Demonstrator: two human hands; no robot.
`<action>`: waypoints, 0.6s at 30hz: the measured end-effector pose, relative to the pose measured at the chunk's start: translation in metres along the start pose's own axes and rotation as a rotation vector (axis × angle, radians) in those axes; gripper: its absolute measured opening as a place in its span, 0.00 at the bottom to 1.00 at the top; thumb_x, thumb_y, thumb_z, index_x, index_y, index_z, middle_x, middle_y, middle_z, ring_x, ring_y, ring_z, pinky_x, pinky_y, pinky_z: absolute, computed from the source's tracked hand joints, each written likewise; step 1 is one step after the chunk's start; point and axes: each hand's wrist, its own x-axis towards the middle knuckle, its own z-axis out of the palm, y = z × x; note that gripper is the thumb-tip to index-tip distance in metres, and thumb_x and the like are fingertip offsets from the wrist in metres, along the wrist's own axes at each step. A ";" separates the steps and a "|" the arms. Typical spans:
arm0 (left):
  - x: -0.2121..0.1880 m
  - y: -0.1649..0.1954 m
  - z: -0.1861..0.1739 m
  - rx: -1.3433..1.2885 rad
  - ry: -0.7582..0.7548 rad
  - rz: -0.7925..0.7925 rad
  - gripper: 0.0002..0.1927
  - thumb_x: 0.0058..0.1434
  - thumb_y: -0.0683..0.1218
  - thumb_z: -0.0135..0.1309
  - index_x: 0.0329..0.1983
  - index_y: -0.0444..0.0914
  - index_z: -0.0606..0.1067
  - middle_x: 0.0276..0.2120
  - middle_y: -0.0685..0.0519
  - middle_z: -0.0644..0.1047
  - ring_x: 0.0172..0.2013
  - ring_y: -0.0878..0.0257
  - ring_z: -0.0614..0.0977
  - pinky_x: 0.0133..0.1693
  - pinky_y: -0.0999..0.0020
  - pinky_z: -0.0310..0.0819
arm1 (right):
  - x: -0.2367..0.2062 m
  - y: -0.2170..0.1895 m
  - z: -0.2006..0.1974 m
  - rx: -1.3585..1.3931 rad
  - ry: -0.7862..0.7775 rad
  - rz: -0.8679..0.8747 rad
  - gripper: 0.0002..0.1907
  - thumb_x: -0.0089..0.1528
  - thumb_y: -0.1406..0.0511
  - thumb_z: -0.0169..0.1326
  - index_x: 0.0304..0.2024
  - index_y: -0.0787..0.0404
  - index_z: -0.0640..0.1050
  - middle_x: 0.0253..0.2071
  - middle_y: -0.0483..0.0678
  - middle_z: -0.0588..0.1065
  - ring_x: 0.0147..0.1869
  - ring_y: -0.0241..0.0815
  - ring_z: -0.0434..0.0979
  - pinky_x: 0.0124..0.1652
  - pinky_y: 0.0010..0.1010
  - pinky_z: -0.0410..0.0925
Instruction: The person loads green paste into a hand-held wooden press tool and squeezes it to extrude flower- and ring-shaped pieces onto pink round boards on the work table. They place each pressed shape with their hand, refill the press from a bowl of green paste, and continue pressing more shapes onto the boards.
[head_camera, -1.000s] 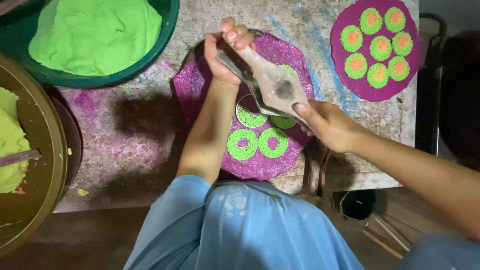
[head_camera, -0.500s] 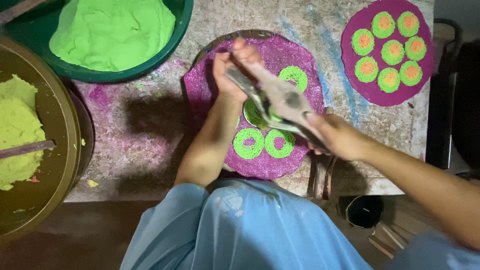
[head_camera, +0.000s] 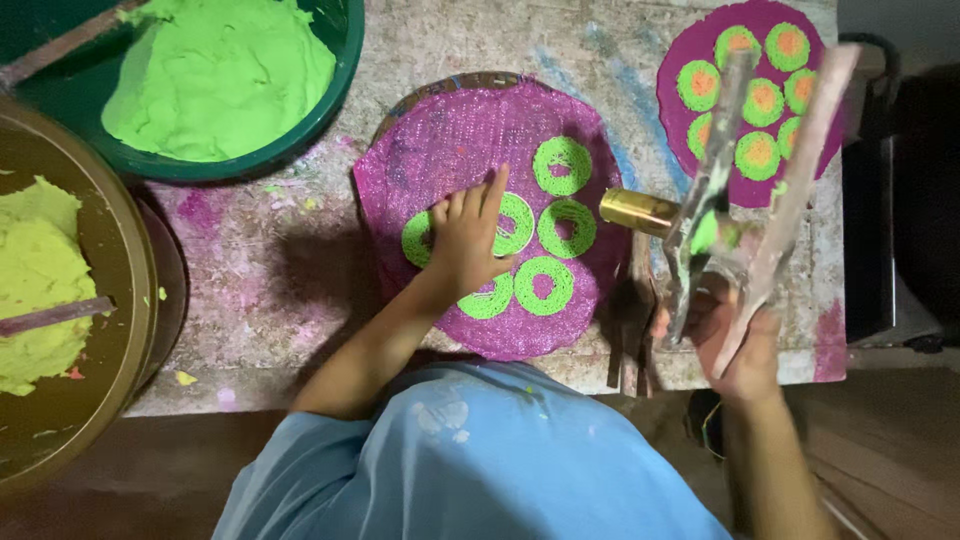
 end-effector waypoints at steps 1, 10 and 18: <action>0.003 0.002 -0.001 -0.032 -0.085 -0.080 0.67 0.47 0.60 0.71 0.79 0.39 0.41 0.63 0.43 0.67 0.59 0.48 0.68 0.61 0.45 0.55 | -0.005 0.008 0.002 0.026 0.007 -0.022 0.57 0.59 0.26 0.41 0.66 0.67 0.66 0.52 0.59 0.74 0.51 0.55 0.75 0.52 0.49 0.69; 0.018 -0.002 -0.023 -0.007 0.054 -0.054 0.72 0.40 0.60 0.76 0.75 0.37 0.39 0.68 0.34 0.57 0.65 0.41 0.60 0.62 0.39 0.44 | -0.043 0.051 -0.026 0.172 0.101 -0.090 0.56 0.62 0.28 0.40 0.70 0.67 0.63 0.54 0.66 0.71 0.57 0.59 0.72 0.58 0.53 0.64; 0.028 0.022 -0.035 0.038 -0.292 -0.271 0.71 0.45 0.64 0.71 0.79 0.38 0.37 0.64 0.38 0.65 0.63 0.43 0.66 0.66 0.41 0.49 | -0.050 0.065 -0.027 0.131 0.258 -0.161 0.55 0.62 0.29 0.39 0.68 0.68 0.61 0.59 0.60 0.71 0.61 0.55 0.72 0.60 0.52 0.65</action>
